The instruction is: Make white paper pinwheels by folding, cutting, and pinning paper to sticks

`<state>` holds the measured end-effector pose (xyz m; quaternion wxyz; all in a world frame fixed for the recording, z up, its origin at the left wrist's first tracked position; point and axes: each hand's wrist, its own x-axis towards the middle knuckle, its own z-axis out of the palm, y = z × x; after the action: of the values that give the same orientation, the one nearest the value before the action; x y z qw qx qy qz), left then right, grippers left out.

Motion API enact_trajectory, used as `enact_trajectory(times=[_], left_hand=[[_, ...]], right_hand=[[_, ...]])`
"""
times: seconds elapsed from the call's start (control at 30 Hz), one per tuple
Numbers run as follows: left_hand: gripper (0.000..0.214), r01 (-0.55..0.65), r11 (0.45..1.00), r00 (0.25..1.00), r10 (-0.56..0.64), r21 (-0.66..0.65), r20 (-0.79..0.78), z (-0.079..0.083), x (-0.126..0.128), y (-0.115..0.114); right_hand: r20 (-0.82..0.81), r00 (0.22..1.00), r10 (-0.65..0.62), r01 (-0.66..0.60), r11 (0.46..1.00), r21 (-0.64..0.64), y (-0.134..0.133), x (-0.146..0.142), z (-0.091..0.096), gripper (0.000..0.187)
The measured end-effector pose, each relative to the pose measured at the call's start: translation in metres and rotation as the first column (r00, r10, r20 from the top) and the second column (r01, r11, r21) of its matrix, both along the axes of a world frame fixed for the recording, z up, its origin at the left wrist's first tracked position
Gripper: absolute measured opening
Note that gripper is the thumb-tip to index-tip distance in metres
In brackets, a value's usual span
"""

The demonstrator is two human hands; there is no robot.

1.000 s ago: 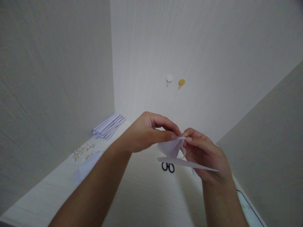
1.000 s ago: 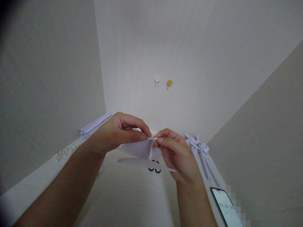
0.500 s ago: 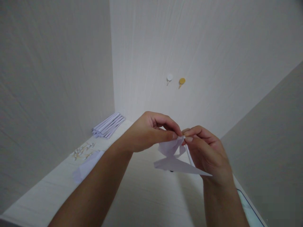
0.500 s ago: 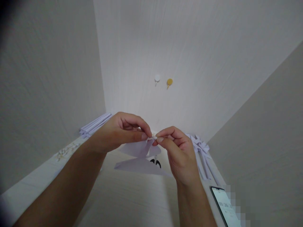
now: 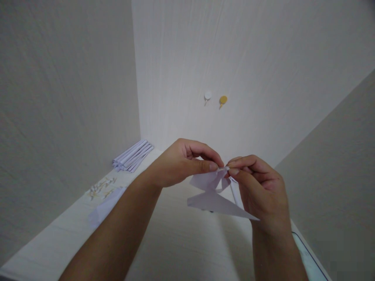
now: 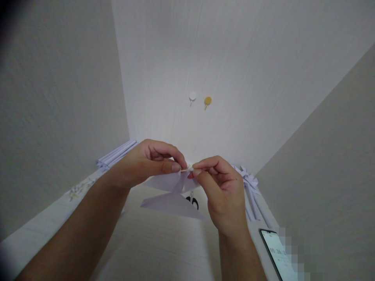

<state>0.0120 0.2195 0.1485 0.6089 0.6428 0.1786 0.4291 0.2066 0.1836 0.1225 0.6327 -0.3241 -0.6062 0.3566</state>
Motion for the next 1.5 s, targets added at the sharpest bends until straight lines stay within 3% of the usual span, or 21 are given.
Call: enact_trajectory(times=[0.43, 0.73, 0.9, 1.1, 1.2, 1.5], left_hand=[[0.005, 0.040, 0.999, 0.999, -0.040, -0.032, 0.014, -0.0011, -0.0006, 0.0008], [0.009, 0.006, 1.000, 1.000, -0.007, -0.009, -0.016, -0.0018, -0.0003, -0.0005], [0.007, 0.019, 1.000, 1.000, -0.019, -0.003, -0.017, -0.0016, -0.0002, 0.0001], [0.012, -0.023, 1.000, 1.000, 0.023, 0.004, -0.006, -0.0031, 0.0008, 0.0017], [0.013, -0.032, 0.999, 0.999, 0.032, -0.001, 0.000, -0.0036, 0.0011, 0.0015], [0.011, -0.045, 0.999, 0.999, 0.045, 0.010, 0.014, -0.0056, 0.0015, 0.0032]], right_hand=[[-0.013, 0.999, 0.032, -0.033, 0.999, -0.036, 0.0009, 0.0019, -0.0005, 0.011], [0.005, 0.999, 0.036, -0.036, 0.999, -0.023, 0.0031, 0.0034, -0.0003, 0.013], [0.045, 0.998, 0.032, -0.033, 0.999, 0.028, 0.0017, 0.0037, 0.0001, 0.017], [0.156, 0.984, -0.089, 0.069, 0.990, 0.127, -0.0027, 0.0011, 0.0040, 0.014], [0.179, 0.980, -0.091, 0.064, 0.986, 0.152, -0.0019, 0.0020, 0.0050, 0.012], [0.092, 0.994, 0.063, -0.060, 0.998, -0.033, 0.0055, 0.0055, -0.0008, 0.011]])
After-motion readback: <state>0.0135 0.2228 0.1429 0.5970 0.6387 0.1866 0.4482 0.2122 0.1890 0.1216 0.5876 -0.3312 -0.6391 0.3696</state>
